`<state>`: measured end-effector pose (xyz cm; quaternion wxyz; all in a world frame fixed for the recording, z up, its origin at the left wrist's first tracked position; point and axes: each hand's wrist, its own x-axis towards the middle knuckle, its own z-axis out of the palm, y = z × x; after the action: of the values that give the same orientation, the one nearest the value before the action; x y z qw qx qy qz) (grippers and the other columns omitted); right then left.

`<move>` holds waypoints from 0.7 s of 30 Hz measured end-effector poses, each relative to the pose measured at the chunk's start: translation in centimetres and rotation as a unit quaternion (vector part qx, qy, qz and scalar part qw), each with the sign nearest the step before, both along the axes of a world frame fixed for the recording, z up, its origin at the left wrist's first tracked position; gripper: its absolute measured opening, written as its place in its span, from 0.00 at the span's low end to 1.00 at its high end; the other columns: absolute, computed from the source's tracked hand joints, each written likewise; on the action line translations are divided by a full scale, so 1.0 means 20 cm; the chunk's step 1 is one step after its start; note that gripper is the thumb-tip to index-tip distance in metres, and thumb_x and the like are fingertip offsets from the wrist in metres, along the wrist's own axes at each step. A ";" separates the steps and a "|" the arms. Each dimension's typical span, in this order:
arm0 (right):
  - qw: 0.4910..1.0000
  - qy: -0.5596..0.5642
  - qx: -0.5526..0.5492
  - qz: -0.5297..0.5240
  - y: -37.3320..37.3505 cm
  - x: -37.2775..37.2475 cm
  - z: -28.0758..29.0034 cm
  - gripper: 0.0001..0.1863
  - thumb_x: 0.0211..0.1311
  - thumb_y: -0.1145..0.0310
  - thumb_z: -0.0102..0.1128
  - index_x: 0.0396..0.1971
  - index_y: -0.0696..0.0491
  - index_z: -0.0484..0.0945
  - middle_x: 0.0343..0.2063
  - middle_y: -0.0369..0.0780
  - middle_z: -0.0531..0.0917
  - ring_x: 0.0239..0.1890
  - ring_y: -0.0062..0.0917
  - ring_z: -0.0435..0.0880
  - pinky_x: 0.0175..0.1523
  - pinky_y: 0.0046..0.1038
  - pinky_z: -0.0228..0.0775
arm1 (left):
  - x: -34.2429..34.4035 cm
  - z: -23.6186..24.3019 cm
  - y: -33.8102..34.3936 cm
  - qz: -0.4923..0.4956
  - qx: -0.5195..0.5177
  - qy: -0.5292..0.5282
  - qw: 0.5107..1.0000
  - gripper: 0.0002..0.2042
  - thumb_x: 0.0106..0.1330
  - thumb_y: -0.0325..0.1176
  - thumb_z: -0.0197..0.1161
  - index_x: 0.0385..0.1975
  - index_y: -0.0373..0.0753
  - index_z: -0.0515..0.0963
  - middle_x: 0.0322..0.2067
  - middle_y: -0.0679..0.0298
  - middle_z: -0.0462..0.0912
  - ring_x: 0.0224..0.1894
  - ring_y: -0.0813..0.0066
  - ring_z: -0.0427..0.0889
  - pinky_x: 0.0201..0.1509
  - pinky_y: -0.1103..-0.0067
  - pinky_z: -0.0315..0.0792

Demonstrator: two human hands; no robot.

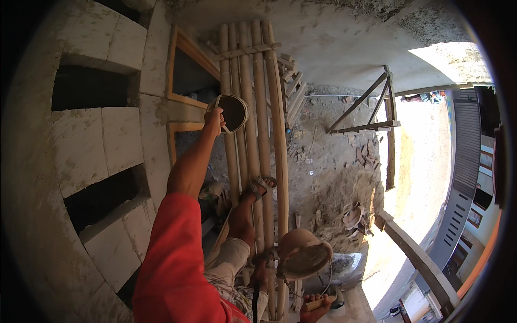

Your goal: The person applies plaster around a window frame using a trowel while standing on a bamboo scaffold, smoothing the material onto the masonry surface.

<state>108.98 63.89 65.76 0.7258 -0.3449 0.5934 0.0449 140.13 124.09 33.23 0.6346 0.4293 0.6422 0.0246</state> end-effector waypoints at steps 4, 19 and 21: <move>1.000 0.013 0.009 -0.024 0.07 0.05 -0.07 0.10 0.56 0.63 0.60 0.37 0.45 0.73 0.24 0.37 0.73 0.28 0.31 0.72 0.38 0.39 0.70 | 0.18 -0.09 0.07 -0.019 0.013 0.014 1.000 0.13 0.65 0.31 0.60 0.21 0.43 0.64 0.16 0.69 0.63 0.17 0.77 0.60 0.21 0.74 0.61; 0.998 0.049 -0.018 0.046 0.23 0.18 0.00 0.07 0.60 0.62 0.59 0.31 0.46 0.71 0.23 0.35 0.71 0.26 0.27 0.67 0.36 0.34 0.65 | 0.41 -0.27 0.28 -0.122 0.012 0.007 0.992 0.10 0.63 0.35 0.63 0.33 0.40 0.70 0.22 0.67 0.68 0.21 0.74 0.65 0.27 0.71 0.65; 0.997 0.013 0.016 0.069 0.17 0.14 -0.02 0.07 0.60 0.62 0.58 0.32 0.47 0.72 0.25 0.35 0.73 0.28 0.28 0.68 0.37 0.34 0.65 | 0.40 -0.31 0.31 -0.148 0.025 0.019 0.989 0.14 0.62 0.37 0.64 0.42 0.37 0.72 0.28 0.63 0.73 0.26 0.71 0.73 0.32 0.70 0.70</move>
<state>111.83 67.38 65.32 0.7188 -0.3728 0.5767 0.1086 148.16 130.32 26.96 0.6083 0.5354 0.5827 -0.0616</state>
